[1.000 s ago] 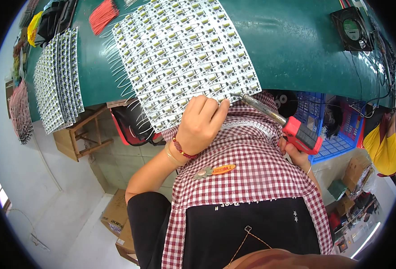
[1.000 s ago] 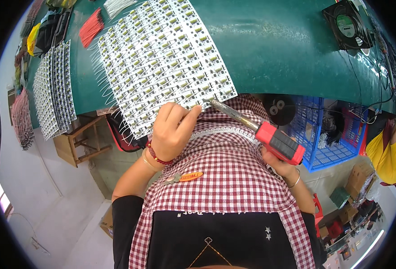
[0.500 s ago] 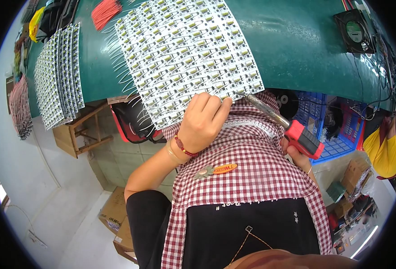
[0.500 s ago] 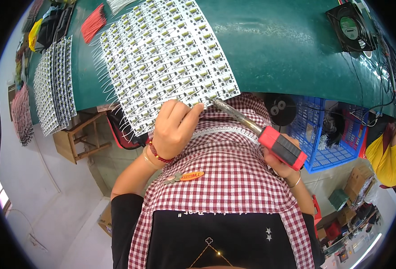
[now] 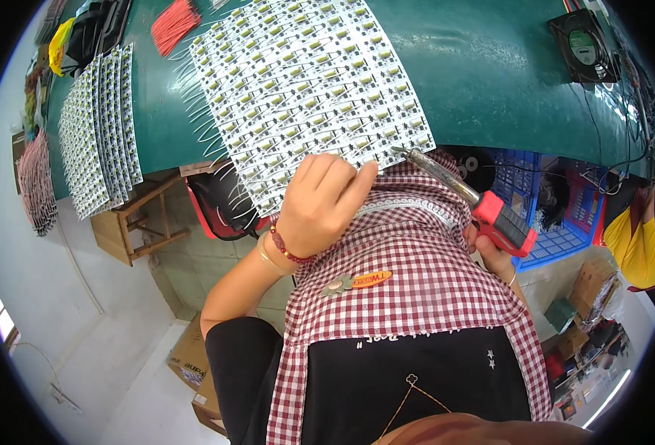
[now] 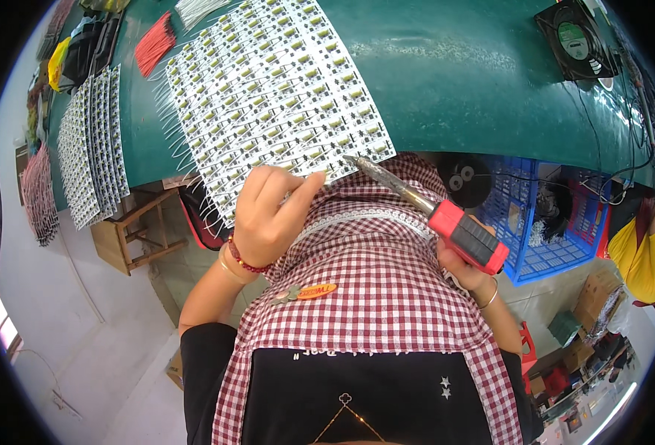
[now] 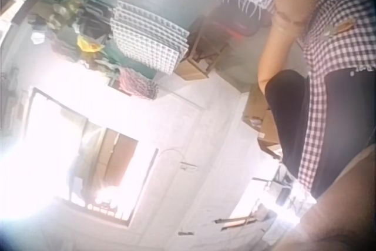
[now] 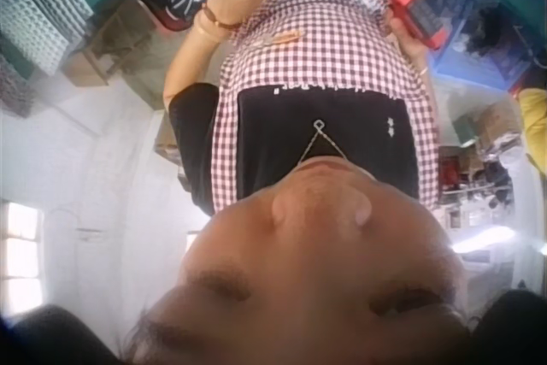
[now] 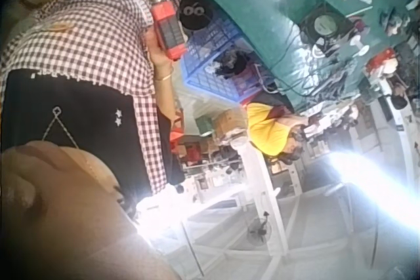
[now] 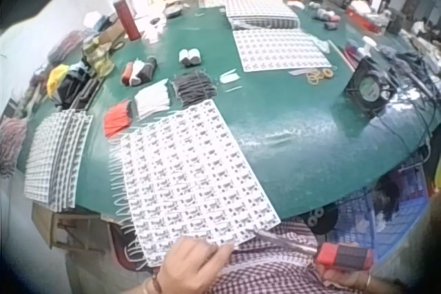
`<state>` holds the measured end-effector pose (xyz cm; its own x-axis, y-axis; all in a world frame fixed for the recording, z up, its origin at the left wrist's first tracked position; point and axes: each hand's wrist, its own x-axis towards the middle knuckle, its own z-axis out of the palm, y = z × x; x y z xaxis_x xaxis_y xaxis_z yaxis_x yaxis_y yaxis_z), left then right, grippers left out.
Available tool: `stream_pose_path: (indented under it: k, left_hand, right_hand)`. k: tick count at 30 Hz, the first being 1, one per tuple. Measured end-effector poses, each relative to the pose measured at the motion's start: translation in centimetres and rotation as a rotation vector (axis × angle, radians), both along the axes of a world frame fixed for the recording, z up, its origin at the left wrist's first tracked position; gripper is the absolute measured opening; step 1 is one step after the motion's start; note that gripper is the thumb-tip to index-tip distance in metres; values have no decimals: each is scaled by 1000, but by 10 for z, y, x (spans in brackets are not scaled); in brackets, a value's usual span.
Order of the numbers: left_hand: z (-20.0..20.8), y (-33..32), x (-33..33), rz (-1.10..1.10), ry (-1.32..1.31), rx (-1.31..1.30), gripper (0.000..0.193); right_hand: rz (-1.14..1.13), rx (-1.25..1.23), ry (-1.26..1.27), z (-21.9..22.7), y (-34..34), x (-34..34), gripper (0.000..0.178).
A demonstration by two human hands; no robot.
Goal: The person uses a red soldering iron to attach white wires to a grid of LED modules on a green workbench. They repeatedly pick up individual wires, place them onto the circuit board, and apply heat to secure them. The workspace contains stacks of LED strips and bundles of colored wires.
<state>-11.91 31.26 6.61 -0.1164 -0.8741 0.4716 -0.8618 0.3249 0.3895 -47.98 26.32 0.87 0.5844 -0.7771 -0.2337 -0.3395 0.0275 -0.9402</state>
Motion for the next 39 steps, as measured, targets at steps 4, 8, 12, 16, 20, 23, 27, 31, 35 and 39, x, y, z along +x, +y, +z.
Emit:
stream_pose_path:
  k: [4, 8, 12, 16, 20, 23, 27, 31, 35, 39]
  left_hand:
    - [-8, -9, 0, -16, -15, 71, 37]
    - [-11, -11, -2, -21, 9, 105, 35]
    - [-9, -11, -2, -1, 13, 134, 34]
    - [-11, -12, -1, -20, 22, 131, 33]
    - [-9, -12, -2, -16, 14, 139, 33]
    - [-9, -13, -3, -15, 11, 133, 33]
    - [-10, -13, -2, -20, 16, 135, 32]
    - [-9, -14, -3, -13, 14, 136, 30]
    - [-6, -14, -2, -14, -10, 143, 28]
    - [8, -11, 3, 19, -45, 134, 28]
  right_hand:
    - [8, -14, -9, 6, -1, 9, 16]
    - [-49, 53, -42, 7, 2, 12, 16]
    - [-28, -1, 6, 4, 4, 9, 15]
    - [13, -113, 70, 6, 4, 11, 16]
    - [117, -280, 104, 25, -6, 23, 19]
    - [75, -234, 80, 19, 1, 18, 21]
    - [68, -164, 96, 7, 7, 3, 21]
    - [39, -86, 81, 4, 8, 0, 19]
    - [56, -110, 57, 2, 8, -3, 22]
    - [-142, 202, -252, 21, 6, 15, 40]
